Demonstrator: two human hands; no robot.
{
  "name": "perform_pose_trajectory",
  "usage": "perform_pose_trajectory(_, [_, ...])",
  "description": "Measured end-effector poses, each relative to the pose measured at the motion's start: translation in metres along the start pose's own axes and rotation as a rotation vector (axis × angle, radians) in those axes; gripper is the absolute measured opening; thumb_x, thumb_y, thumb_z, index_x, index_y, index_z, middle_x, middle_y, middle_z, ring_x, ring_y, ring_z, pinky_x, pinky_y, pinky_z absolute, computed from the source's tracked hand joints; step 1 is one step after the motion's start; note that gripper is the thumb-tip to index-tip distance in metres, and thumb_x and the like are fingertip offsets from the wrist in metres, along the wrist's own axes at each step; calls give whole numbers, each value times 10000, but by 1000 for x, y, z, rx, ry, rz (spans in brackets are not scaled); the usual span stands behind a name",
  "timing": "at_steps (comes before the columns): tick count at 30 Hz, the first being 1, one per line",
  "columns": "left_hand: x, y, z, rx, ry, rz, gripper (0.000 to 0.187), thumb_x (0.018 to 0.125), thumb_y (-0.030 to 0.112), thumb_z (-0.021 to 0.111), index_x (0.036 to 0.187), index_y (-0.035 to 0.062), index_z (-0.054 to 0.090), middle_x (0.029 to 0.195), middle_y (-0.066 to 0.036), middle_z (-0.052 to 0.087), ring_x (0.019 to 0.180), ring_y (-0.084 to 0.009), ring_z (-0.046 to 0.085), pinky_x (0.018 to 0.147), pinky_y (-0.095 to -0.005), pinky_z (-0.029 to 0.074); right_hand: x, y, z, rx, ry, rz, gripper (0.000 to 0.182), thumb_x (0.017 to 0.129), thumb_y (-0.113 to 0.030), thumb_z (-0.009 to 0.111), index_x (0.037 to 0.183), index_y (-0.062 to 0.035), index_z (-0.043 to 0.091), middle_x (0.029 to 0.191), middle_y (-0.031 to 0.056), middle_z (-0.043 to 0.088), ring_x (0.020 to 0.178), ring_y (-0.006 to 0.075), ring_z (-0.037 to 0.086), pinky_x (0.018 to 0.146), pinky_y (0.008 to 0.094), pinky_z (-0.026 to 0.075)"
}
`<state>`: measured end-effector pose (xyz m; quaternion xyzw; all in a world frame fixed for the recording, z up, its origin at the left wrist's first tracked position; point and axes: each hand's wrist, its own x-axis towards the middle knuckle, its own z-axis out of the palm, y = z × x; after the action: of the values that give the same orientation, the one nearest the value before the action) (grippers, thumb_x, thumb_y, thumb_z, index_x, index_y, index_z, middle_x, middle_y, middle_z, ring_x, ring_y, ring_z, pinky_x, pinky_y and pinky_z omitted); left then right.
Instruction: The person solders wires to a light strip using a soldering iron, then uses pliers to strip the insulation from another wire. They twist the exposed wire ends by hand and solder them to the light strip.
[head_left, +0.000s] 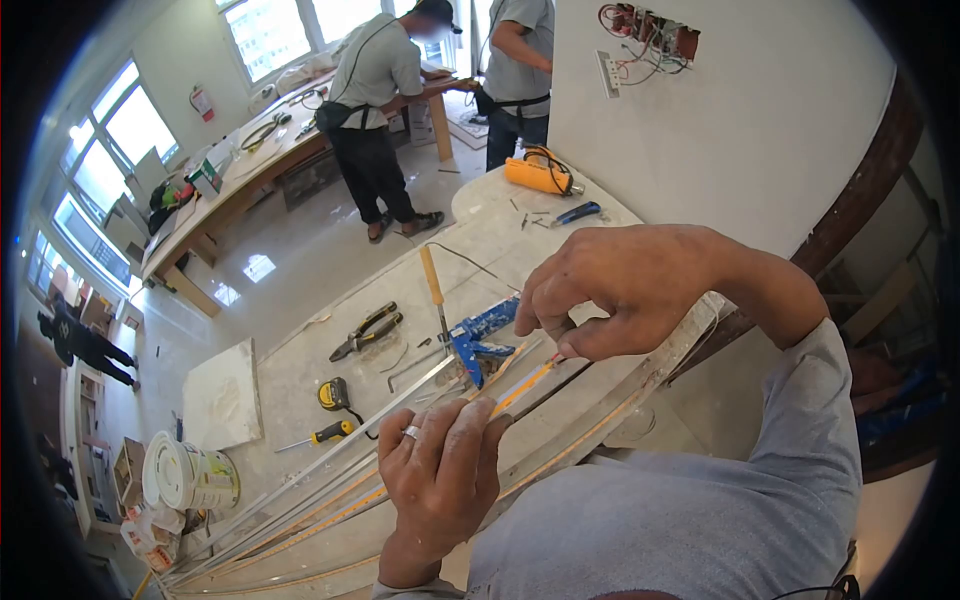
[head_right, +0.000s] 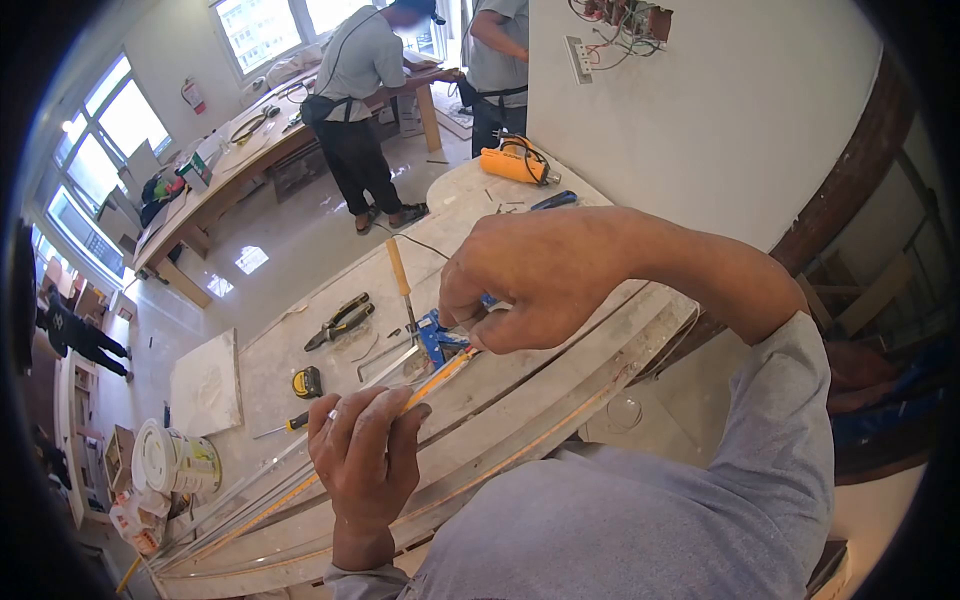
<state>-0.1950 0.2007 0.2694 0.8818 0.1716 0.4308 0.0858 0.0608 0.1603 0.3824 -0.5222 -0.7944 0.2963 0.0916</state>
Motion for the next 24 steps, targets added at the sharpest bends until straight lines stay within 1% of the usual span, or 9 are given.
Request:
perform_pose_trajectory(4, [0,0,1,6,-1,2,258,749,44,810,972,57,681,836,-83,702,737,-230,667,685,-359,427,2,2,0,66,12,1,369,825,-196,630,1048,88,705,1008,218,720,924,336,694,864,415,518])
perform_pose_trajectory(6, [0,-1,2,9,-3,5,259,750,42,809,975,57,680,837,-82,701,736,-230,666,684,-358,426,4,3,0,24,-6,-68,217,877,-162,645,871,54,668,1157,227,694,830,277,715,709,374,556])
perform_pose_trajectory(7, [0,-1,2,7,-2,5,258,751,42,808,975,57,680,836,-82,701,735,-230,665,683,-359,426,5,4,1,26,-5,-67,217,877,-162,645,871,54,668,1157,227,694,830,277,715,709,374,556])
perform_pose_trajectory(9, [0,-1,2,4,-2,4,257,752,41,807,975,58,681,835,-81,701,733,-230,664,683,-359,425,7,7,4,41,-7,-86,305,830,-221,628,926,57,709,884,205,702,861,360,673,812,427,509])
perform_pose_trajectory(16, [-2,0,3,-1,-9,3,251,752,49,814,965,61,680,832,-77,701,741,-225,667,684,-357,424,20,13,9,-5,-56,-146,247,796,-182,620,861,45,693,803,192,672,788,358,639,747,444,483])
perform_pose_trajectory(18, [-4,-1,4,-1,-13,0,249,752,49,814,962,61,681,827,-76,700,741,-225,668,684,-357,424,23,13,9,41,-130,-150,130,811,-88,624,776,38,627,1085,230,703,1045,345,671,878,425,507])
perform_pose_trajectory(21, [-6,-3,7,9,5,37,215,801,140,803,973,65,697,833,-38,686,654,-174,617,717,-336,397,29,16,9,75,-197,-133,121,799,-76,629,768,41,617,1072,227,704,1036,342,668,871,423,506])
perform_pose_trajectory(23, [-4,0,5,-18,-17,2,240,747,40,812,950,54,685,815,-78,701,728,-227,667,675,-358,425,31,18,10,109,-207,-123,114,797,-68,629,771,42,618,1072,224,705,1038,340,666,875,419,507])
perform_pose_trajectory(24, [-4,0,5,-20,-19,3,240,747,40,812,950,54,685,815,-78,701,728,-227,667,675,-358,425,31,19,11,141,-219,-114,108,795,-61,630,773,44,619,1071,221,706,1040,337,664,879,415,508])
